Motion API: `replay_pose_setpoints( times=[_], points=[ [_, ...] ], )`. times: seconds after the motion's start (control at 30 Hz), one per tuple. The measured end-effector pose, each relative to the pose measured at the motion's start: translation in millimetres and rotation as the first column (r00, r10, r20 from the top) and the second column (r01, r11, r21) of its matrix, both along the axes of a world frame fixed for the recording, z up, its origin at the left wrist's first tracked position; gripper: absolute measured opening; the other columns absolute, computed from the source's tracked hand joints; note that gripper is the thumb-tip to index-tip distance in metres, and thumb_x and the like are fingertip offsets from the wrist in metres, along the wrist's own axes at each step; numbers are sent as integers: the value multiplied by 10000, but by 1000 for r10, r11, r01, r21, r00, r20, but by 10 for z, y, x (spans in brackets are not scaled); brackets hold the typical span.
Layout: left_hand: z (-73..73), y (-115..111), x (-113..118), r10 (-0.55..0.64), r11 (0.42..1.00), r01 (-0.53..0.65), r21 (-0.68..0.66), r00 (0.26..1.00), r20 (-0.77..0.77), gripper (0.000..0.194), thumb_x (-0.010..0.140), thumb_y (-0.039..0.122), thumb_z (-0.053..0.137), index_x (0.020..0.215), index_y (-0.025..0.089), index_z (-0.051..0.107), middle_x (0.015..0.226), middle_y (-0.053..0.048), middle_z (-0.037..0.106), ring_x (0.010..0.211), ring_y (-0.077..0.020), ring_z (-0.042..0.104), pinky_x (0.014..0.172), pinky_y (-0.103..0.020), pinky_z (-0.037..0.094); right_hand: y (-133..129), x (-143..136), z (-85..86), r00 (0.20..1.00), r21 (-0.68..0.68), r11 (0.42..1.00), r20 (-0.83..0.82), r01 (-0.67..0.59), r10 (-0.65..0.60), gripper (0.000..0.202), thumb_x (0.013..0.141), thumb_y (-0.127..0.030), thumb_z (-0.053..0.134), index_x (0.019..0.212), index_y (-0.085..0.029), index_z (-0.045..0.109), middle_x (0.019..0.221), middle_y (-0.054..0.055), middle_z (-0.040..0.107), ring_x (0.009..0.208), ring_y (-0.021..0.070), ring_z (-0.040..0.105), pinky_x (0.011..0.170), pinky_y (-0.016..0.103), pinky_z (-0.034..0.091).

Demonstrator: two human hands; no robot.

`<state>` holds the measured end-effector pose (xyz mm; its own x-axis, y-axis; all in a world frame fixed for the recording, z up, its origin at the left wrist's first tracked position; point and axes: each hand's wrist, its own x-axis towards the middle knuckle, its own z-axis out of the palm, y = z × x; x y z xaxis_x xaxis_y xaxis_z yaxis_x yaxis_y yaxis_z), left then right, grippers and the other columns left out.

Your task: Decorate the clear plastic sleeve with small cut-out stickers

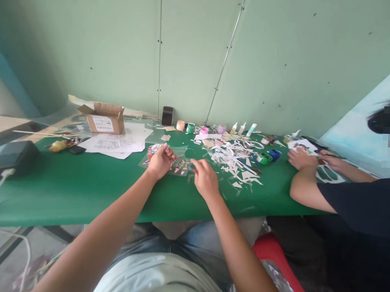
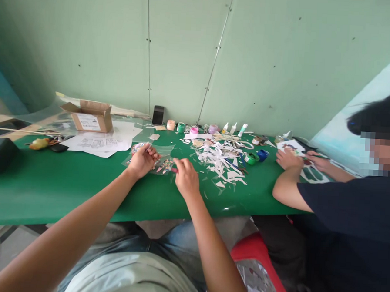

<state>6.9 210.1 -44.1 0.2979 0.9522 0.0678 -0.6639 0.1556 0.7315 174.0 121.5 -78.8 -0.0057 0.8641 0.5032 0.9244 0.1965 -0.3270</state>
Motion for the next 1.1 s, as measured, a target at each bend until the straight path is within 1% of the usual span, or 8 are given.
replay_pose_setpoints(
  times=[0.1, 0.17, 0.3, 0.37, 0.57, 0.7, 0.97, 1.1],
  points=[
    [60, -56, -1, 20, 1000, -19, -15, 998, 67, 499, 1019, 323, 514, 550, 192, 405, 515, 61, 405, 490, -89, 465, 662, -250, 535, -278, -37, -73, 979, -55, 983, 97, -173, 178, 515, 913, -28, 436, 1331, -233, 655, 1270, 92, 702, 1126, 238, 633, 976, 362, 525],
    [91, -84, -3, 13, 1000, -11, -25, 996, 91, 490, 1020, 308, 505, 552, 192, 421, 518, 54, 411, 483, -94, 458, 654, -252, 531, -433, -32, -112, 962, -99, 970, 140, -223, 236, 541, 915, -22, 436, 1404, -187, 595, 1244, 112, 717, 1141, 246, 635, 996, 394, 535],
    [117, -104, -17, 0, 999, 6, -50, 994, 110, 456, 1009, 299, 517, 571, 196, 438, 530, 44, 417, 468, -109, 441, 533, -241, 466, -667, 20, -108, 942, -177, 953, 189, -246, 278, 446, 940, -64, 492, 1359, -146, 621, 1388, 135, 644, 1308, 245, 556, 1125, 393, 464],
    [123, -105, -29, 11, 998, -3, -60, 993, 121, 451, 1008, 296, 511, 576, 199, 425, 531, 45, 407, 459, -106, 423, 492, -231, 425, -708, 48, -58, 949, -226, 953, 196, -200, 246, 406, 953, -80, 504, 1323, -171, 645, 1364, 118, 659, 1293, 229, 571, 1097, 352, 483],
    [146, -123, -61, 43, 997, -34, -73, 989, 140, 441, 1004, 282, 489, 580, 200, 398, 526, 49, 380, 454, -100, 407, 467, -220, 386, -399, 49, 125, 984, -345, 935, 175, 84, -24, 319, 1028, -312, 479, 1249, -185, 671, 1093, 139, 760, 982, 276, 731, 803, 363, 570],
    [149, -131, -66, 53, 996, -41, -80, 988, 148, 428, 980, 292, 533, 586, 203, 392, 526, 51, 376, 451, -101, 400, 460, -218, 381, -157, -26, 206, 988, -408, 905, 136, 120, -70, 448, 916, -562, 635, 1209, -225, 671, 1087, 100, 778, 1018, 296, 733, 790, 342, 547],
    [149, -146, -95, 62, 996, -49, -72, 980, 187, 438, 1013, 262, 437, 582, 199, 392, 519, 44, 373, 448, -100, 386, 455, -218, 370, -50, -20, 330, 995, -479, 874, 81, 84, -52, 320, 853, -492, 734, 1055, -248, 686, 1079, 71, 768, 921, 245, 720, 650, 272, 449],
    [141, -153, -121, 80, 996, -68, -63, 974, 213, 427, 983, 294, 526, 589, 203, 390, 536, 51, 370, 456, -98, 394, 466, -220, 379, -23, 30, 305, 999, -482, 876, 48, 33, -11, 213, 853, -449, 740, 884, -247, 678, 858, 21, 743, 743, 193, 673, 564, 250, 354]
  ],
)
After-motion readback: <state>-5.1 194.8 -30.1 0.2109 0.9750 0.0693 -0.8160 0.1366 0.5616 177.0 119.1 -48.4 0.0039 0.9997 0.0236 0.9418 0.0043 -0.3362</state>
